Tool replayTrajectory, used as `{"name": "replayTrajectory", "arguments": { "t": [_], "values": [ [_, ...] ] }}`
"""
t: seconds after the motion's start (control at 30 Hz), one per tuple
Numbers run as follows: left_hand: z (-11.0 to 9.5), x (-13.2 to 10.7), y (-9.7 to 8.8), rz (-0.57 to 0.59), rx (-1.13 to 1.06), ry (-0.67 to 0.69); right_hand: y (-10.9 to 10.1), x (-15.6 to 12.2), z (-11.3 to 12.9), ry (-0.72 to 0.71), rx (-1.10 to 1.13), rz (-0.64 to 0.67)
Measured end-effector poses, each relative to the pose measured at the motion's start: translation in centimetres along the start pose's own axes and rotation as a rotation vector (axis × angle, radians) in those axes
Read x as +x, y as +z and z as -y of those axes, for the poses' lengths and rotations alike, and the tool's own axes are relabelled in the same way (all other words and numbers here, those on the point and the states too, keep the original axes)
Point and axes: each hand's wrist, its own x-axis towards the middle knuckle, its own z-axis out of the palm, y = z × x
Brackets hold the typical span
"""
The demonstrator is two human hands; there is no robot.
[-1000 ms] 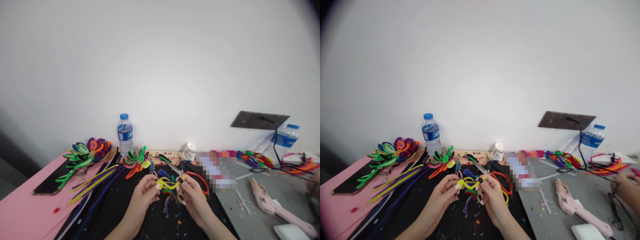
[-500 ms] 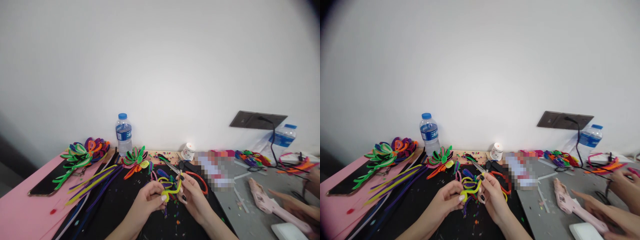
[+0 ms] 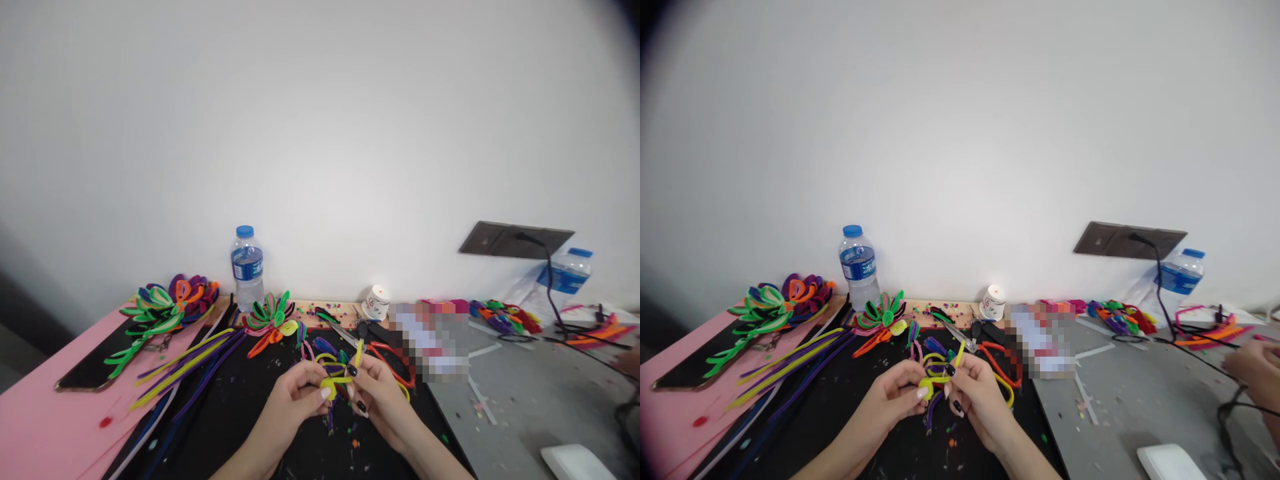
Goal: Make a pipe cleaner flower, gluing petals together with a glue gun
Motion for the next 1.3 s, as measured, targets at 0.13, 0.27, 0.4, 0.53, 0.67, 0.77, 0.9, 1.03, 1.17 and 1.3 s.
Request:
{"name": "replayTrajectory", "arguments": {
  "t": [0.13,0.27,0.4,0.53,0.67,0.77,0.9,1.03,1.17,1.3],
  "values": [
    [-0.2,-0.1,0.3,-0.035,0.011,0.001,0.1,0.1,0.0,-0.001,-0.011,-0.007],
    [-0.2,0.0,0.2,-0.044,0.021,0.005,0.2,0.0,0.1,-0.006,-0.011,-0.004],
    [-0.1,0.1,0.0,-0.02,0.028,0.008,0.2,-0.1,0.1,-0.011,-0.015,0.004],
    [-0.3,0.1,0.2,-0.047,0.065,0.01,0.1,-0.1,-0.1,-0.012,-0.001,0.0],
    [-0.4,0.1,0.3,-0.044,0.084,0.003,0.1,0.0,-0.1,-0.014,0.002,-0.012],
    [-0.5,0.0,0.3,-0.008,0.111,-0.015,0.2,0.0,-0.1,-0.012,0.01,-0.03],
    [-0.2,-0.2,0.3,0.064,0.123,-0.051,0.2,0.0,-0.4,-0.013,0.045,-0.056],
    [0.4,-0.1,0.2,0.122,0.113,-0.071,0.1,0.1,-0.9,-0.006,0.047,-0.062],
    [0.7,0.0,0.0,0.141,0.117,-0.076,0.0,0.2,-1.0,0.004,0.048,-0.065],
    [0.9,0.2,-0.2,0.11,0.095,-0.045,-0.1,0.3,-0.8,-0.012,0.06,-0.066]
  ]
}}
